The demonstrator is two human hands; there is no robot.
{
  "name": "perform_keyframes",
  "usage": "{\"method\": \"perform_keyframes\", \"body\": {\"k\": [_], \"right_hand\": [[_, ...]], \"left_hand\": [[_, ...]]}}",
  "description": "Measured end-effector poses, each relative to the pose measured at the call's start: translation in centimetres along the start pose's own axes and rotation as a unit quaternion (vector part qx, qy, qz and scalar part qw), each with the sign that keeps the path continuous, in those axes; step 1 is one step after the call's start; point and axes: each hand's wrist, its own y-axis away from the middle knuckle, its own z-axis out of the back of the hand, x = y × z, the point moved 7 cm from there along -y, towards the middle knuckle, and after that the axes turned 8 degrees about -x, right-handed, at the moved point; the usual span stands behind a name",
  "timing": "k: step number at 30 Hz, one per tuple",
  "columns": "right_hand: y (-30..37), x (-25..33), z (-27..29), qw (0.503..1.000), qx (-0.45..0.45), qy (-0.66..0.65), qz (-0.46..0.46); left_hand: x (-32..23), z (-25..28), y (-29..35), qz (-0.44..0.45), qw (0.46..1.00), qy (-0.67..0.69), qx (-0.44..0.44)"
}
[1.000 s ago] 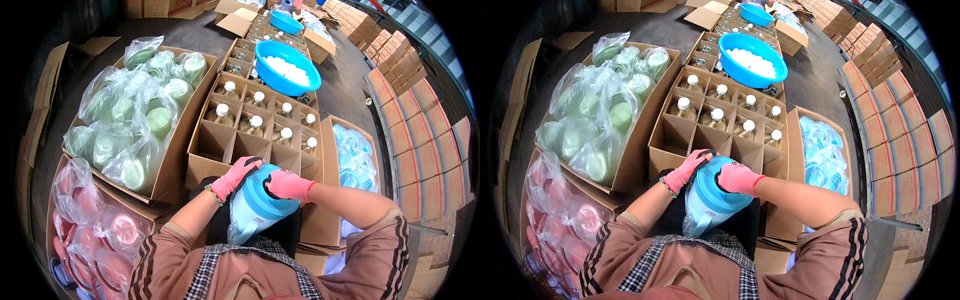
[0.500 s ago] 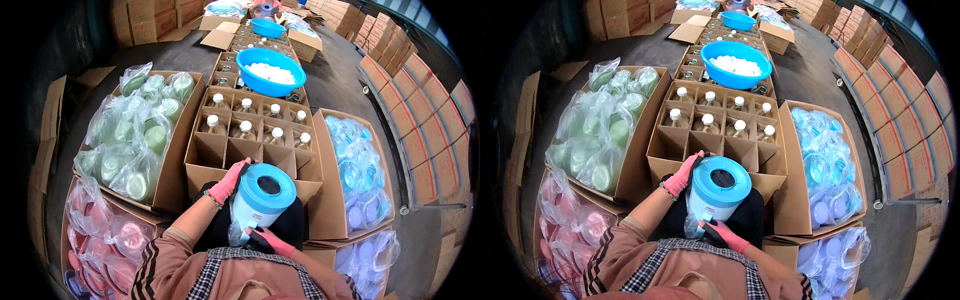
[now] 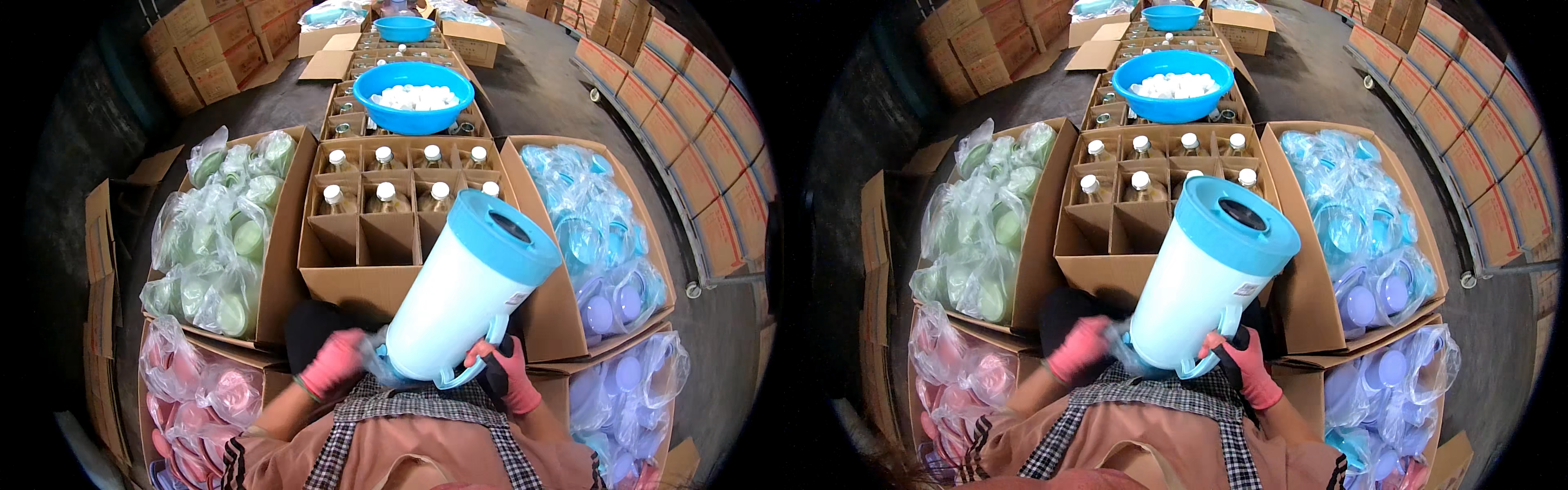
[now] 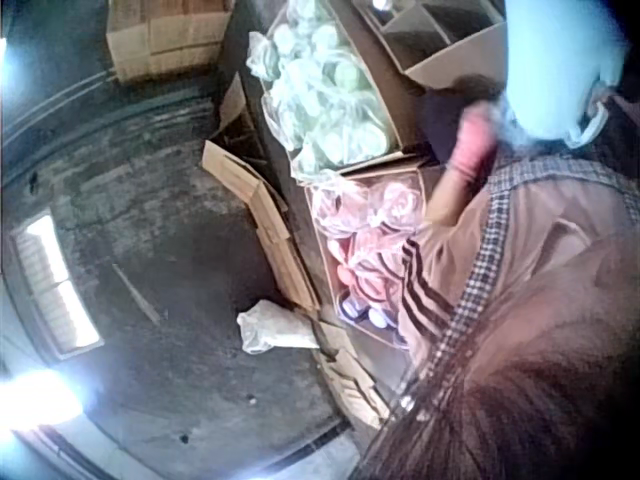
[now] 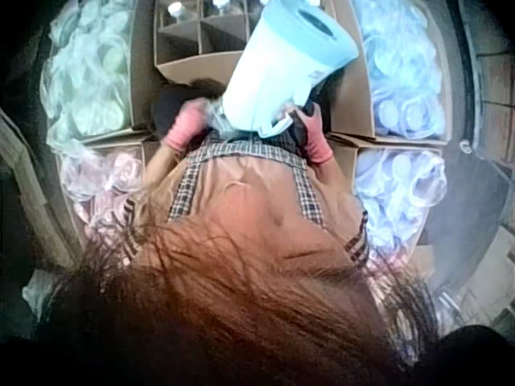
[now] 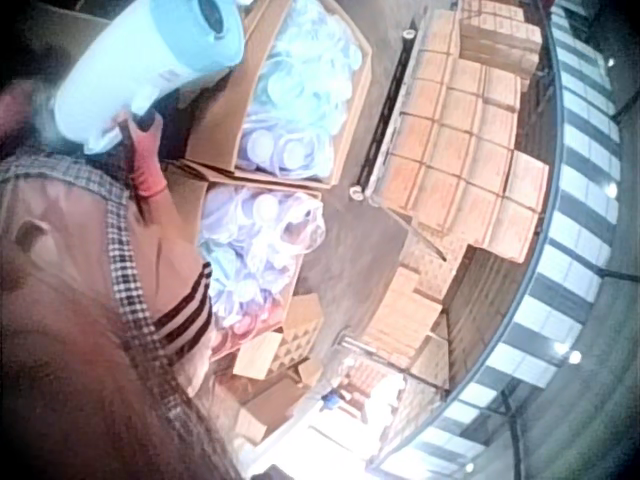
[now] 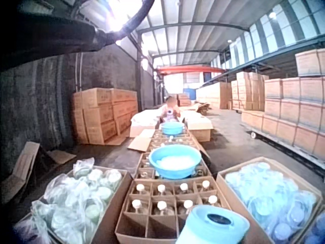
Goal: The person sits on the floor in a warehouse and packs plastic pitchers into cardboard boxes. They unwrap pitchers from plastic bags, insert metal strainers into the pitchers, secure the lids, and place the assembled units into boxes.
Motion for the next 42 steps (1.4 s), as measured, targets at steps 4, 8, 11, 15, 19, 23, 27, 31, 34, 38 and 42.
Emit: {"method": "perform_keyframes", "body": {"k": [4, 8, 11, 15, 19, 23, 27, 31, 34, 38, 42], "right_hand": [[0.8, 0.4, 0.3, 1.000, 0.011, 0.004, 0.009], [1.7, -2.4, -2.5, 0.994, 0.092, 0.052, 0.017], [1.9, -5.0, -5.4, 0.981, 0.172, 0.074, -0.055], [1.1, -3.8, -8.6, 0.953, 0.262, 0.144, -0.048], [0.2, 0.2, -7.7, 0.903, 0.274, 0.332, 0.003], [-1.0, 6.5, -5.6, 0.962, 0.085, 0.200, 0.165], [-0.9, 7.7, -10.3, 0.969, 0.228, 0.020, 0.088], [-3.6, 6.8, -9.8, 0.993, 0.106, -0.033, 0.047], [-2.5, 5.5, -8.5, 0.993, 0.072, 0.015, 0.089], [0.1, 5.6, -9.6, 0.981, 0.189, 0.028, 0.018], [1.2, 5.4, -9.8, 0.884, 0.451, 0.121, 0.012]], "left_hand": [[7.9, 15.1, -1.6, 0.050, 0.844, 0.391, -0.365], [11.4, 32.9, 4.5, -0.147, 0.692, 0.419, -0.569], [-1.1, 31.3, 6.9, -0.168, 0.674, 0.289, -0.659], [-2.0, 23.6, 6.2, 0.078, 0.614, 0.361, -0.698], [-6.0, 17.7, 4.5, -0.148, 0.785, 0.073, -0.598], [-10.3, 15.7, 3.6, -0.266, 0.822, 0.164, -0.475], [-16.9, 10.4, 4.2, -0.517, 0.819, -0.060, -0.244], [-17.2, 8.3, 1.0, -0.362, 0.930, -0.052, -0.041], [-11.3, 9.6, -0.1, -0.112, 0.962, 0.228, -0.103], [-10.8, 10.0, -2.6, -0.105, 0.939, 0.291, -0.152], [-3.7, 11.4, -7.4, 0.013, 0.779, 0.613, -0.131]]}}
